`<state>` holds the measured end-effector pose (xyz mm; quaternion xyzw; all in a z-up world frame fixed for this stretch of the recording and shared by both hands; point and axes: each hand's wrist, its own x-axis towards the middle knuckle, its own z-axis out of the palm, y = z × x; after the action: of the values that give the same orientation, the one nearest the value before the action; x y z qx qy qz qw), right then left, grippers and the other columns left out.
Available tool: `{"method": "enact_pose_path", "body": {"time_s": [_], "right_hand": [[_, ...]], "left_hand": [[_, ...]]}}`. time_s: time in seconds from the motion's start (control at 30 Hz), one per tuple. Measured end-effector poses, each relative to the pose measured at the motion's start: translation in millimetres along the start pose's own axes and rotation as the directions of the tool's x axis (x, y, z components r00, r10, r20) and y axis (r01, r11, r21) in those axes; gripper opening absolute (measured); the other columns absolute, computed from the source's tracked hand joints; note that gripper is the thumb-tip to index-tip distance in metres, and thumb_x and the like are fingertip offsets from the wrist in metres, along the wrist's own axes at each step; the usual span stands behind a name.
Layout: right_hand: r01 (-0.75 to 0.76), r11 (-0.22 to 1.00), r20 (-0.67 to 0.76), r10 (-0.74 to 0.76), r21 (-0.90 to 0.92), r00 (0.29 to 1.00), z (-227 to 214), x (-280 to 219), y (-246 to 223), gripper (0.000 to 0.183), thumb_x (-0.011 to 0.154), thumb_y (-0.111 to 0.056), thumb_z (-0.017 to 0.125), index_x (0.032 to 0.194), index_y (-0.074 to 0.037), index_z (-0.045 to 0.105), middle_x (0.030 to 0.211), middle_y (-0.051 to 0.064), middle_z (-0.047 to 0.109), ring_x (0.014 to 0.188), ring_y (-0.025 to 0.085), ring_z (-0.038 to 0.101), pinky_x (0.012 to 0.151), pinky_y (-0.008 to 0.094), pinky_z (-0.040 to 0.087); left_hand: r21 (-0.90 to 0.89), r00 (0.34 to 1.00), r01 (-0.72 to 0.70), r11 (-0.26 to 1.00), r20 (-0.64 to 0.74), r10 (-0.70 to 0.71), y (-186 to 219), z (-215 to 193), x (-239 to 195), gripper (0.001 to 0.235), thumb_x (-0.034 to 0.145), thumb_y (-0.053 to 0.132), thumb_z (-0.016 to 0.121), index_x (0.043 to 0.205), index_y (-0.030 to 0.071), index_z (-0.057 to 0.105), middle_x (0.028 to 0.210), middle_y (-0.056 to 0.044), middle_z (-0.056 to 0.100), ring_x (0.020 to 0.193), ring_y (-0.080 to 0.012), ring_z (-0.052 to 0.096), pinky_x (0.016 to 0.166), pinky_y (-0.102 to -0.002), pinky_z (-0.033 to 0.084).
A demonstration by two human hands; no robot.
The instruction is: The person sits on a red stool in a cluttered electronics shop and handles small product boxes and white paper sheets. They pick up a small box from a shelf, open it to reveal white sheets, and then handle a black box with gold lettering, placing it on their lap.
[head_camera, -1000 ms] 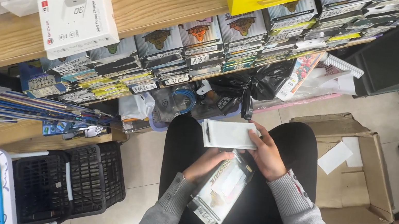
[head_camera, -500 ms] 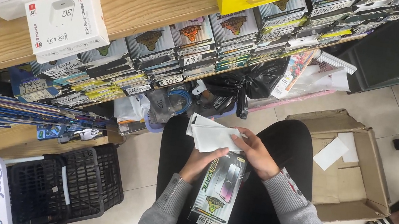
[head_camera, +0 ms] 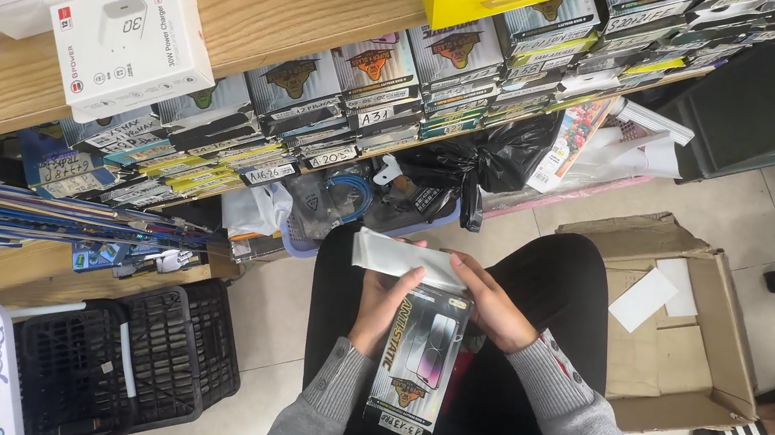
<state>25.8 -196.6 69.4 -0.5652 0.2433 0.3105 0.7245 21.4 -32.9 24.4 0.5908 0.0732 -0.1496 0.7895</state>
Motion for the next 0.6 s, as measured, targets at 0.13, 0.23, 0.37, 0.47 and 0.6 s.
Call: {"method": "enact_pose_path", "body": {"time_s": [0.13,0.23,0.37,0.47,0.6], "right_hand": [[0.008,0.997,0.183,0.005,-0.07,0.983,7,-25,-20,0.097,0.093,-0.069,0.04,0.165,-0.011,0.01,0.137,0.038,0.053,0.126,0.045,0.059,0.097,0.064,0.051],[0.121,0.886,0.341,0.044,-0.447,0.939,12,-31,-27,0.118,0.082,-0.067,0.071,0.159,0.006,0.019,0.15,0.047,0.033,0.134,0.056,0.047,0.1,0.065,0.049],[0.274,0.905,0.377,-0.142,-0.325,0.915,-12,-1,20,0.069,0.088,-0.034,0.079,0.138,0.007,0.055,0.115,0.03,0.069,0.104,0.033,0.067,0.081,0.051,0.06],[0.351,0.858,0.299,-0.246,-0.375,0.922,-14,-16,-2,0.06,0.087,-0.032,0.08,0.125,0.011,0.06,0.099,0.03,0.071,0.092,0.034,0.071,0.076,0.055,0.06],[0.38,0.839,0.343,-0.251,-0.389,0.905,-19,-21,6,0.048,0.089,-0.035,0.077,0.118,0.001,0.062,0.087,0.019,0.073,0.081,0.021,0.067,0.072,0.042,0.061]], "left_hand": [[-0.035,0.985,-0.074,0.997,-0.161,0.068,-23,-10,10,0.058,0.093,0.02,0.074,0.14,0.011,0.041,0.14,-0.01,0.062,0.131,-0.0153,0.052,0.112,-0.037,0.043],[-0.031,0.974,-0.065,0.997,-0.22,0.057,-16,-11,14,0.061,0.096,0.022,0.071,0.143,0.009,0.036,0.144,-0.012,0.058,0.133,-0.017,0.048,0.115,-0.041,0.042],[-0.042,0.955,-0.031,0.999,-0.295,0.018,21,8,5,0.061,0.095,0.021,0.07,0.145,0.006,0.038,0.145,-0.013,0.057,0.136,-0.0199,0.047,0.113,-0.043,0.044],[-0.149,0.905,0.063,0.987,-0.408,-0.12,37,2,12,0.071,0.097,0.029,0.065,0.153,0.003,0.03,0.152,-0.017,0.044,0.137,-0.0305,0.042,0.103,-0.055,0.048],[-0.177,0.947,0.028,0.984,-0.311,-0.082,9,-32,23,0.062,0.102,0.048,0.049,0.15,0.012,0.034,0.143,-0.008,0.059,0.122,-0.019,0.058,0.08,-0.033,0.054]]}}
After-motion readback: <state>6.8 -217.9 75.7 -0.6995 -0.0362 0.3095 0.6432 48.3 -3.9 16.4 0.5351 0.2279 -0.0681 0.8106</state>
